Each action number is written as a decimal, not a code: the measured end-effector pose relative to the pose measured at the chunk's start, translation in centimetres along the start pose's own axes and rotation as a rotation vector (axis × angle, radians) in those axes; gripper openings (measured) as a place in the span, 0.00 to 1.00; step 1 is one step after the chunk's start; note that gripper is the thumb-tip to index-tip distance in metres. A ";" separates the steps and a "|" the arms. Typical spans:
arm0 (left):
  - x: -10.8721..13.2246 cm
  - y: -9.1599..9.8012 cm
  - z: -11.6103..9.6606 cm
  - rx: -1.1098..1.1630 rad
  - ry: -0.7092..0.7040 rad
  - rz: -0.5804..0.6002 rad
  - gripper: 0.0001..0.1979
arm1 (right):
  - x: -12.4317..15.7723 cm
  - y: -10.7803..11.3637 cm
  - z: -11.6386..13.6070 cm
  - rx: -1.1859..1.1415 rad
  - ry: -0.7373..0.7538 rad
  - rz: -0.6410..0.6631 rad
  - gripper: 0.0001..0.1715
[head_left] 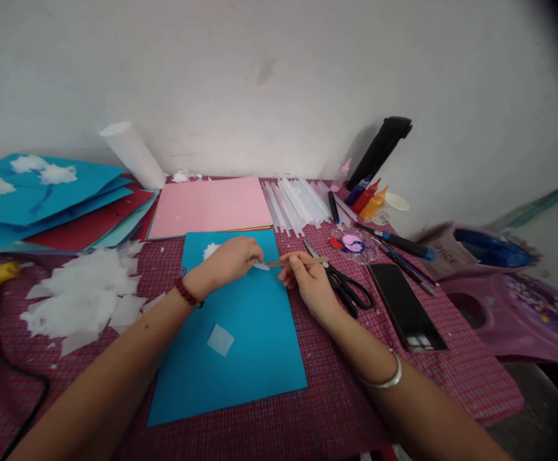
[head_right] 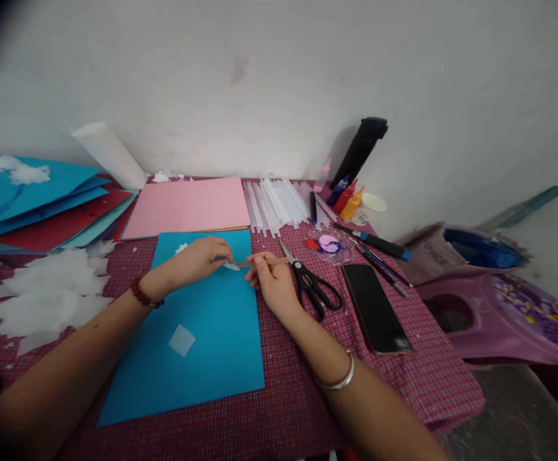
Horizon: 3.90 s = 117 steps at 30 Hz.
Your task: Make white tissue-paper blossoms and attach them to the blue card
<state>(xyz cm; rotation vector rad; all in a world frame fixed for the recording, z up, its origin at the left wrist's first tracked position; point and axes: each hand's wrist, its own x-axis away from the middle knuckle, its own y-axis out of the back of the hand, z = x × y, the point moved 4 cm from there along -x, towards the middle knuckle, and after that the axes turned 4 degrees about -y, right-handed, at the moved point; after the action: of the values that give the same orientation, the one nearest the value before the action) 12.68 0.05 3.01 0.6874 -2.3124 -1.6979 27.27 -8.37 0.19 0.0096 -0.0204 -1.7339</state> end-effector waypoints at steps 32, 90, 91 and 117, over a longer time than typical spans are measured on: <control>-0.2 -0.3 0.8 -0.076 -0.003 -0.054 0.12 | -0.7 -0.5 -0.8 0.037 -0.007 0.050 0.19; 0.5 1.2 1.1 -0.185 0.093 0.022 0.10 | -1.6 -1.6 -0.3 0.094 0.082 0.122 0.18; 0.6 1.2 1.1 -0.191 0.099 0.017 0.11 | -1.7 -1.6 -0.3 0.116 0.087 0.127 0.18; 1.6 2.1 0.2 -0.305 0.181 0.138 0.09 | -8.4 -7.1 5.6 0.969 0.183 0.431 0.19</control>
<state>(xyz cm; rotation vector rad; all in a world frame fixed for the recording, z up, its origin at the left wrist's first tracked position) 10.68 0.01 4.72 0.5787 -1.8803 -1.7896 21.54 1.15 5.65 0.8135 -0.6738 -1.1471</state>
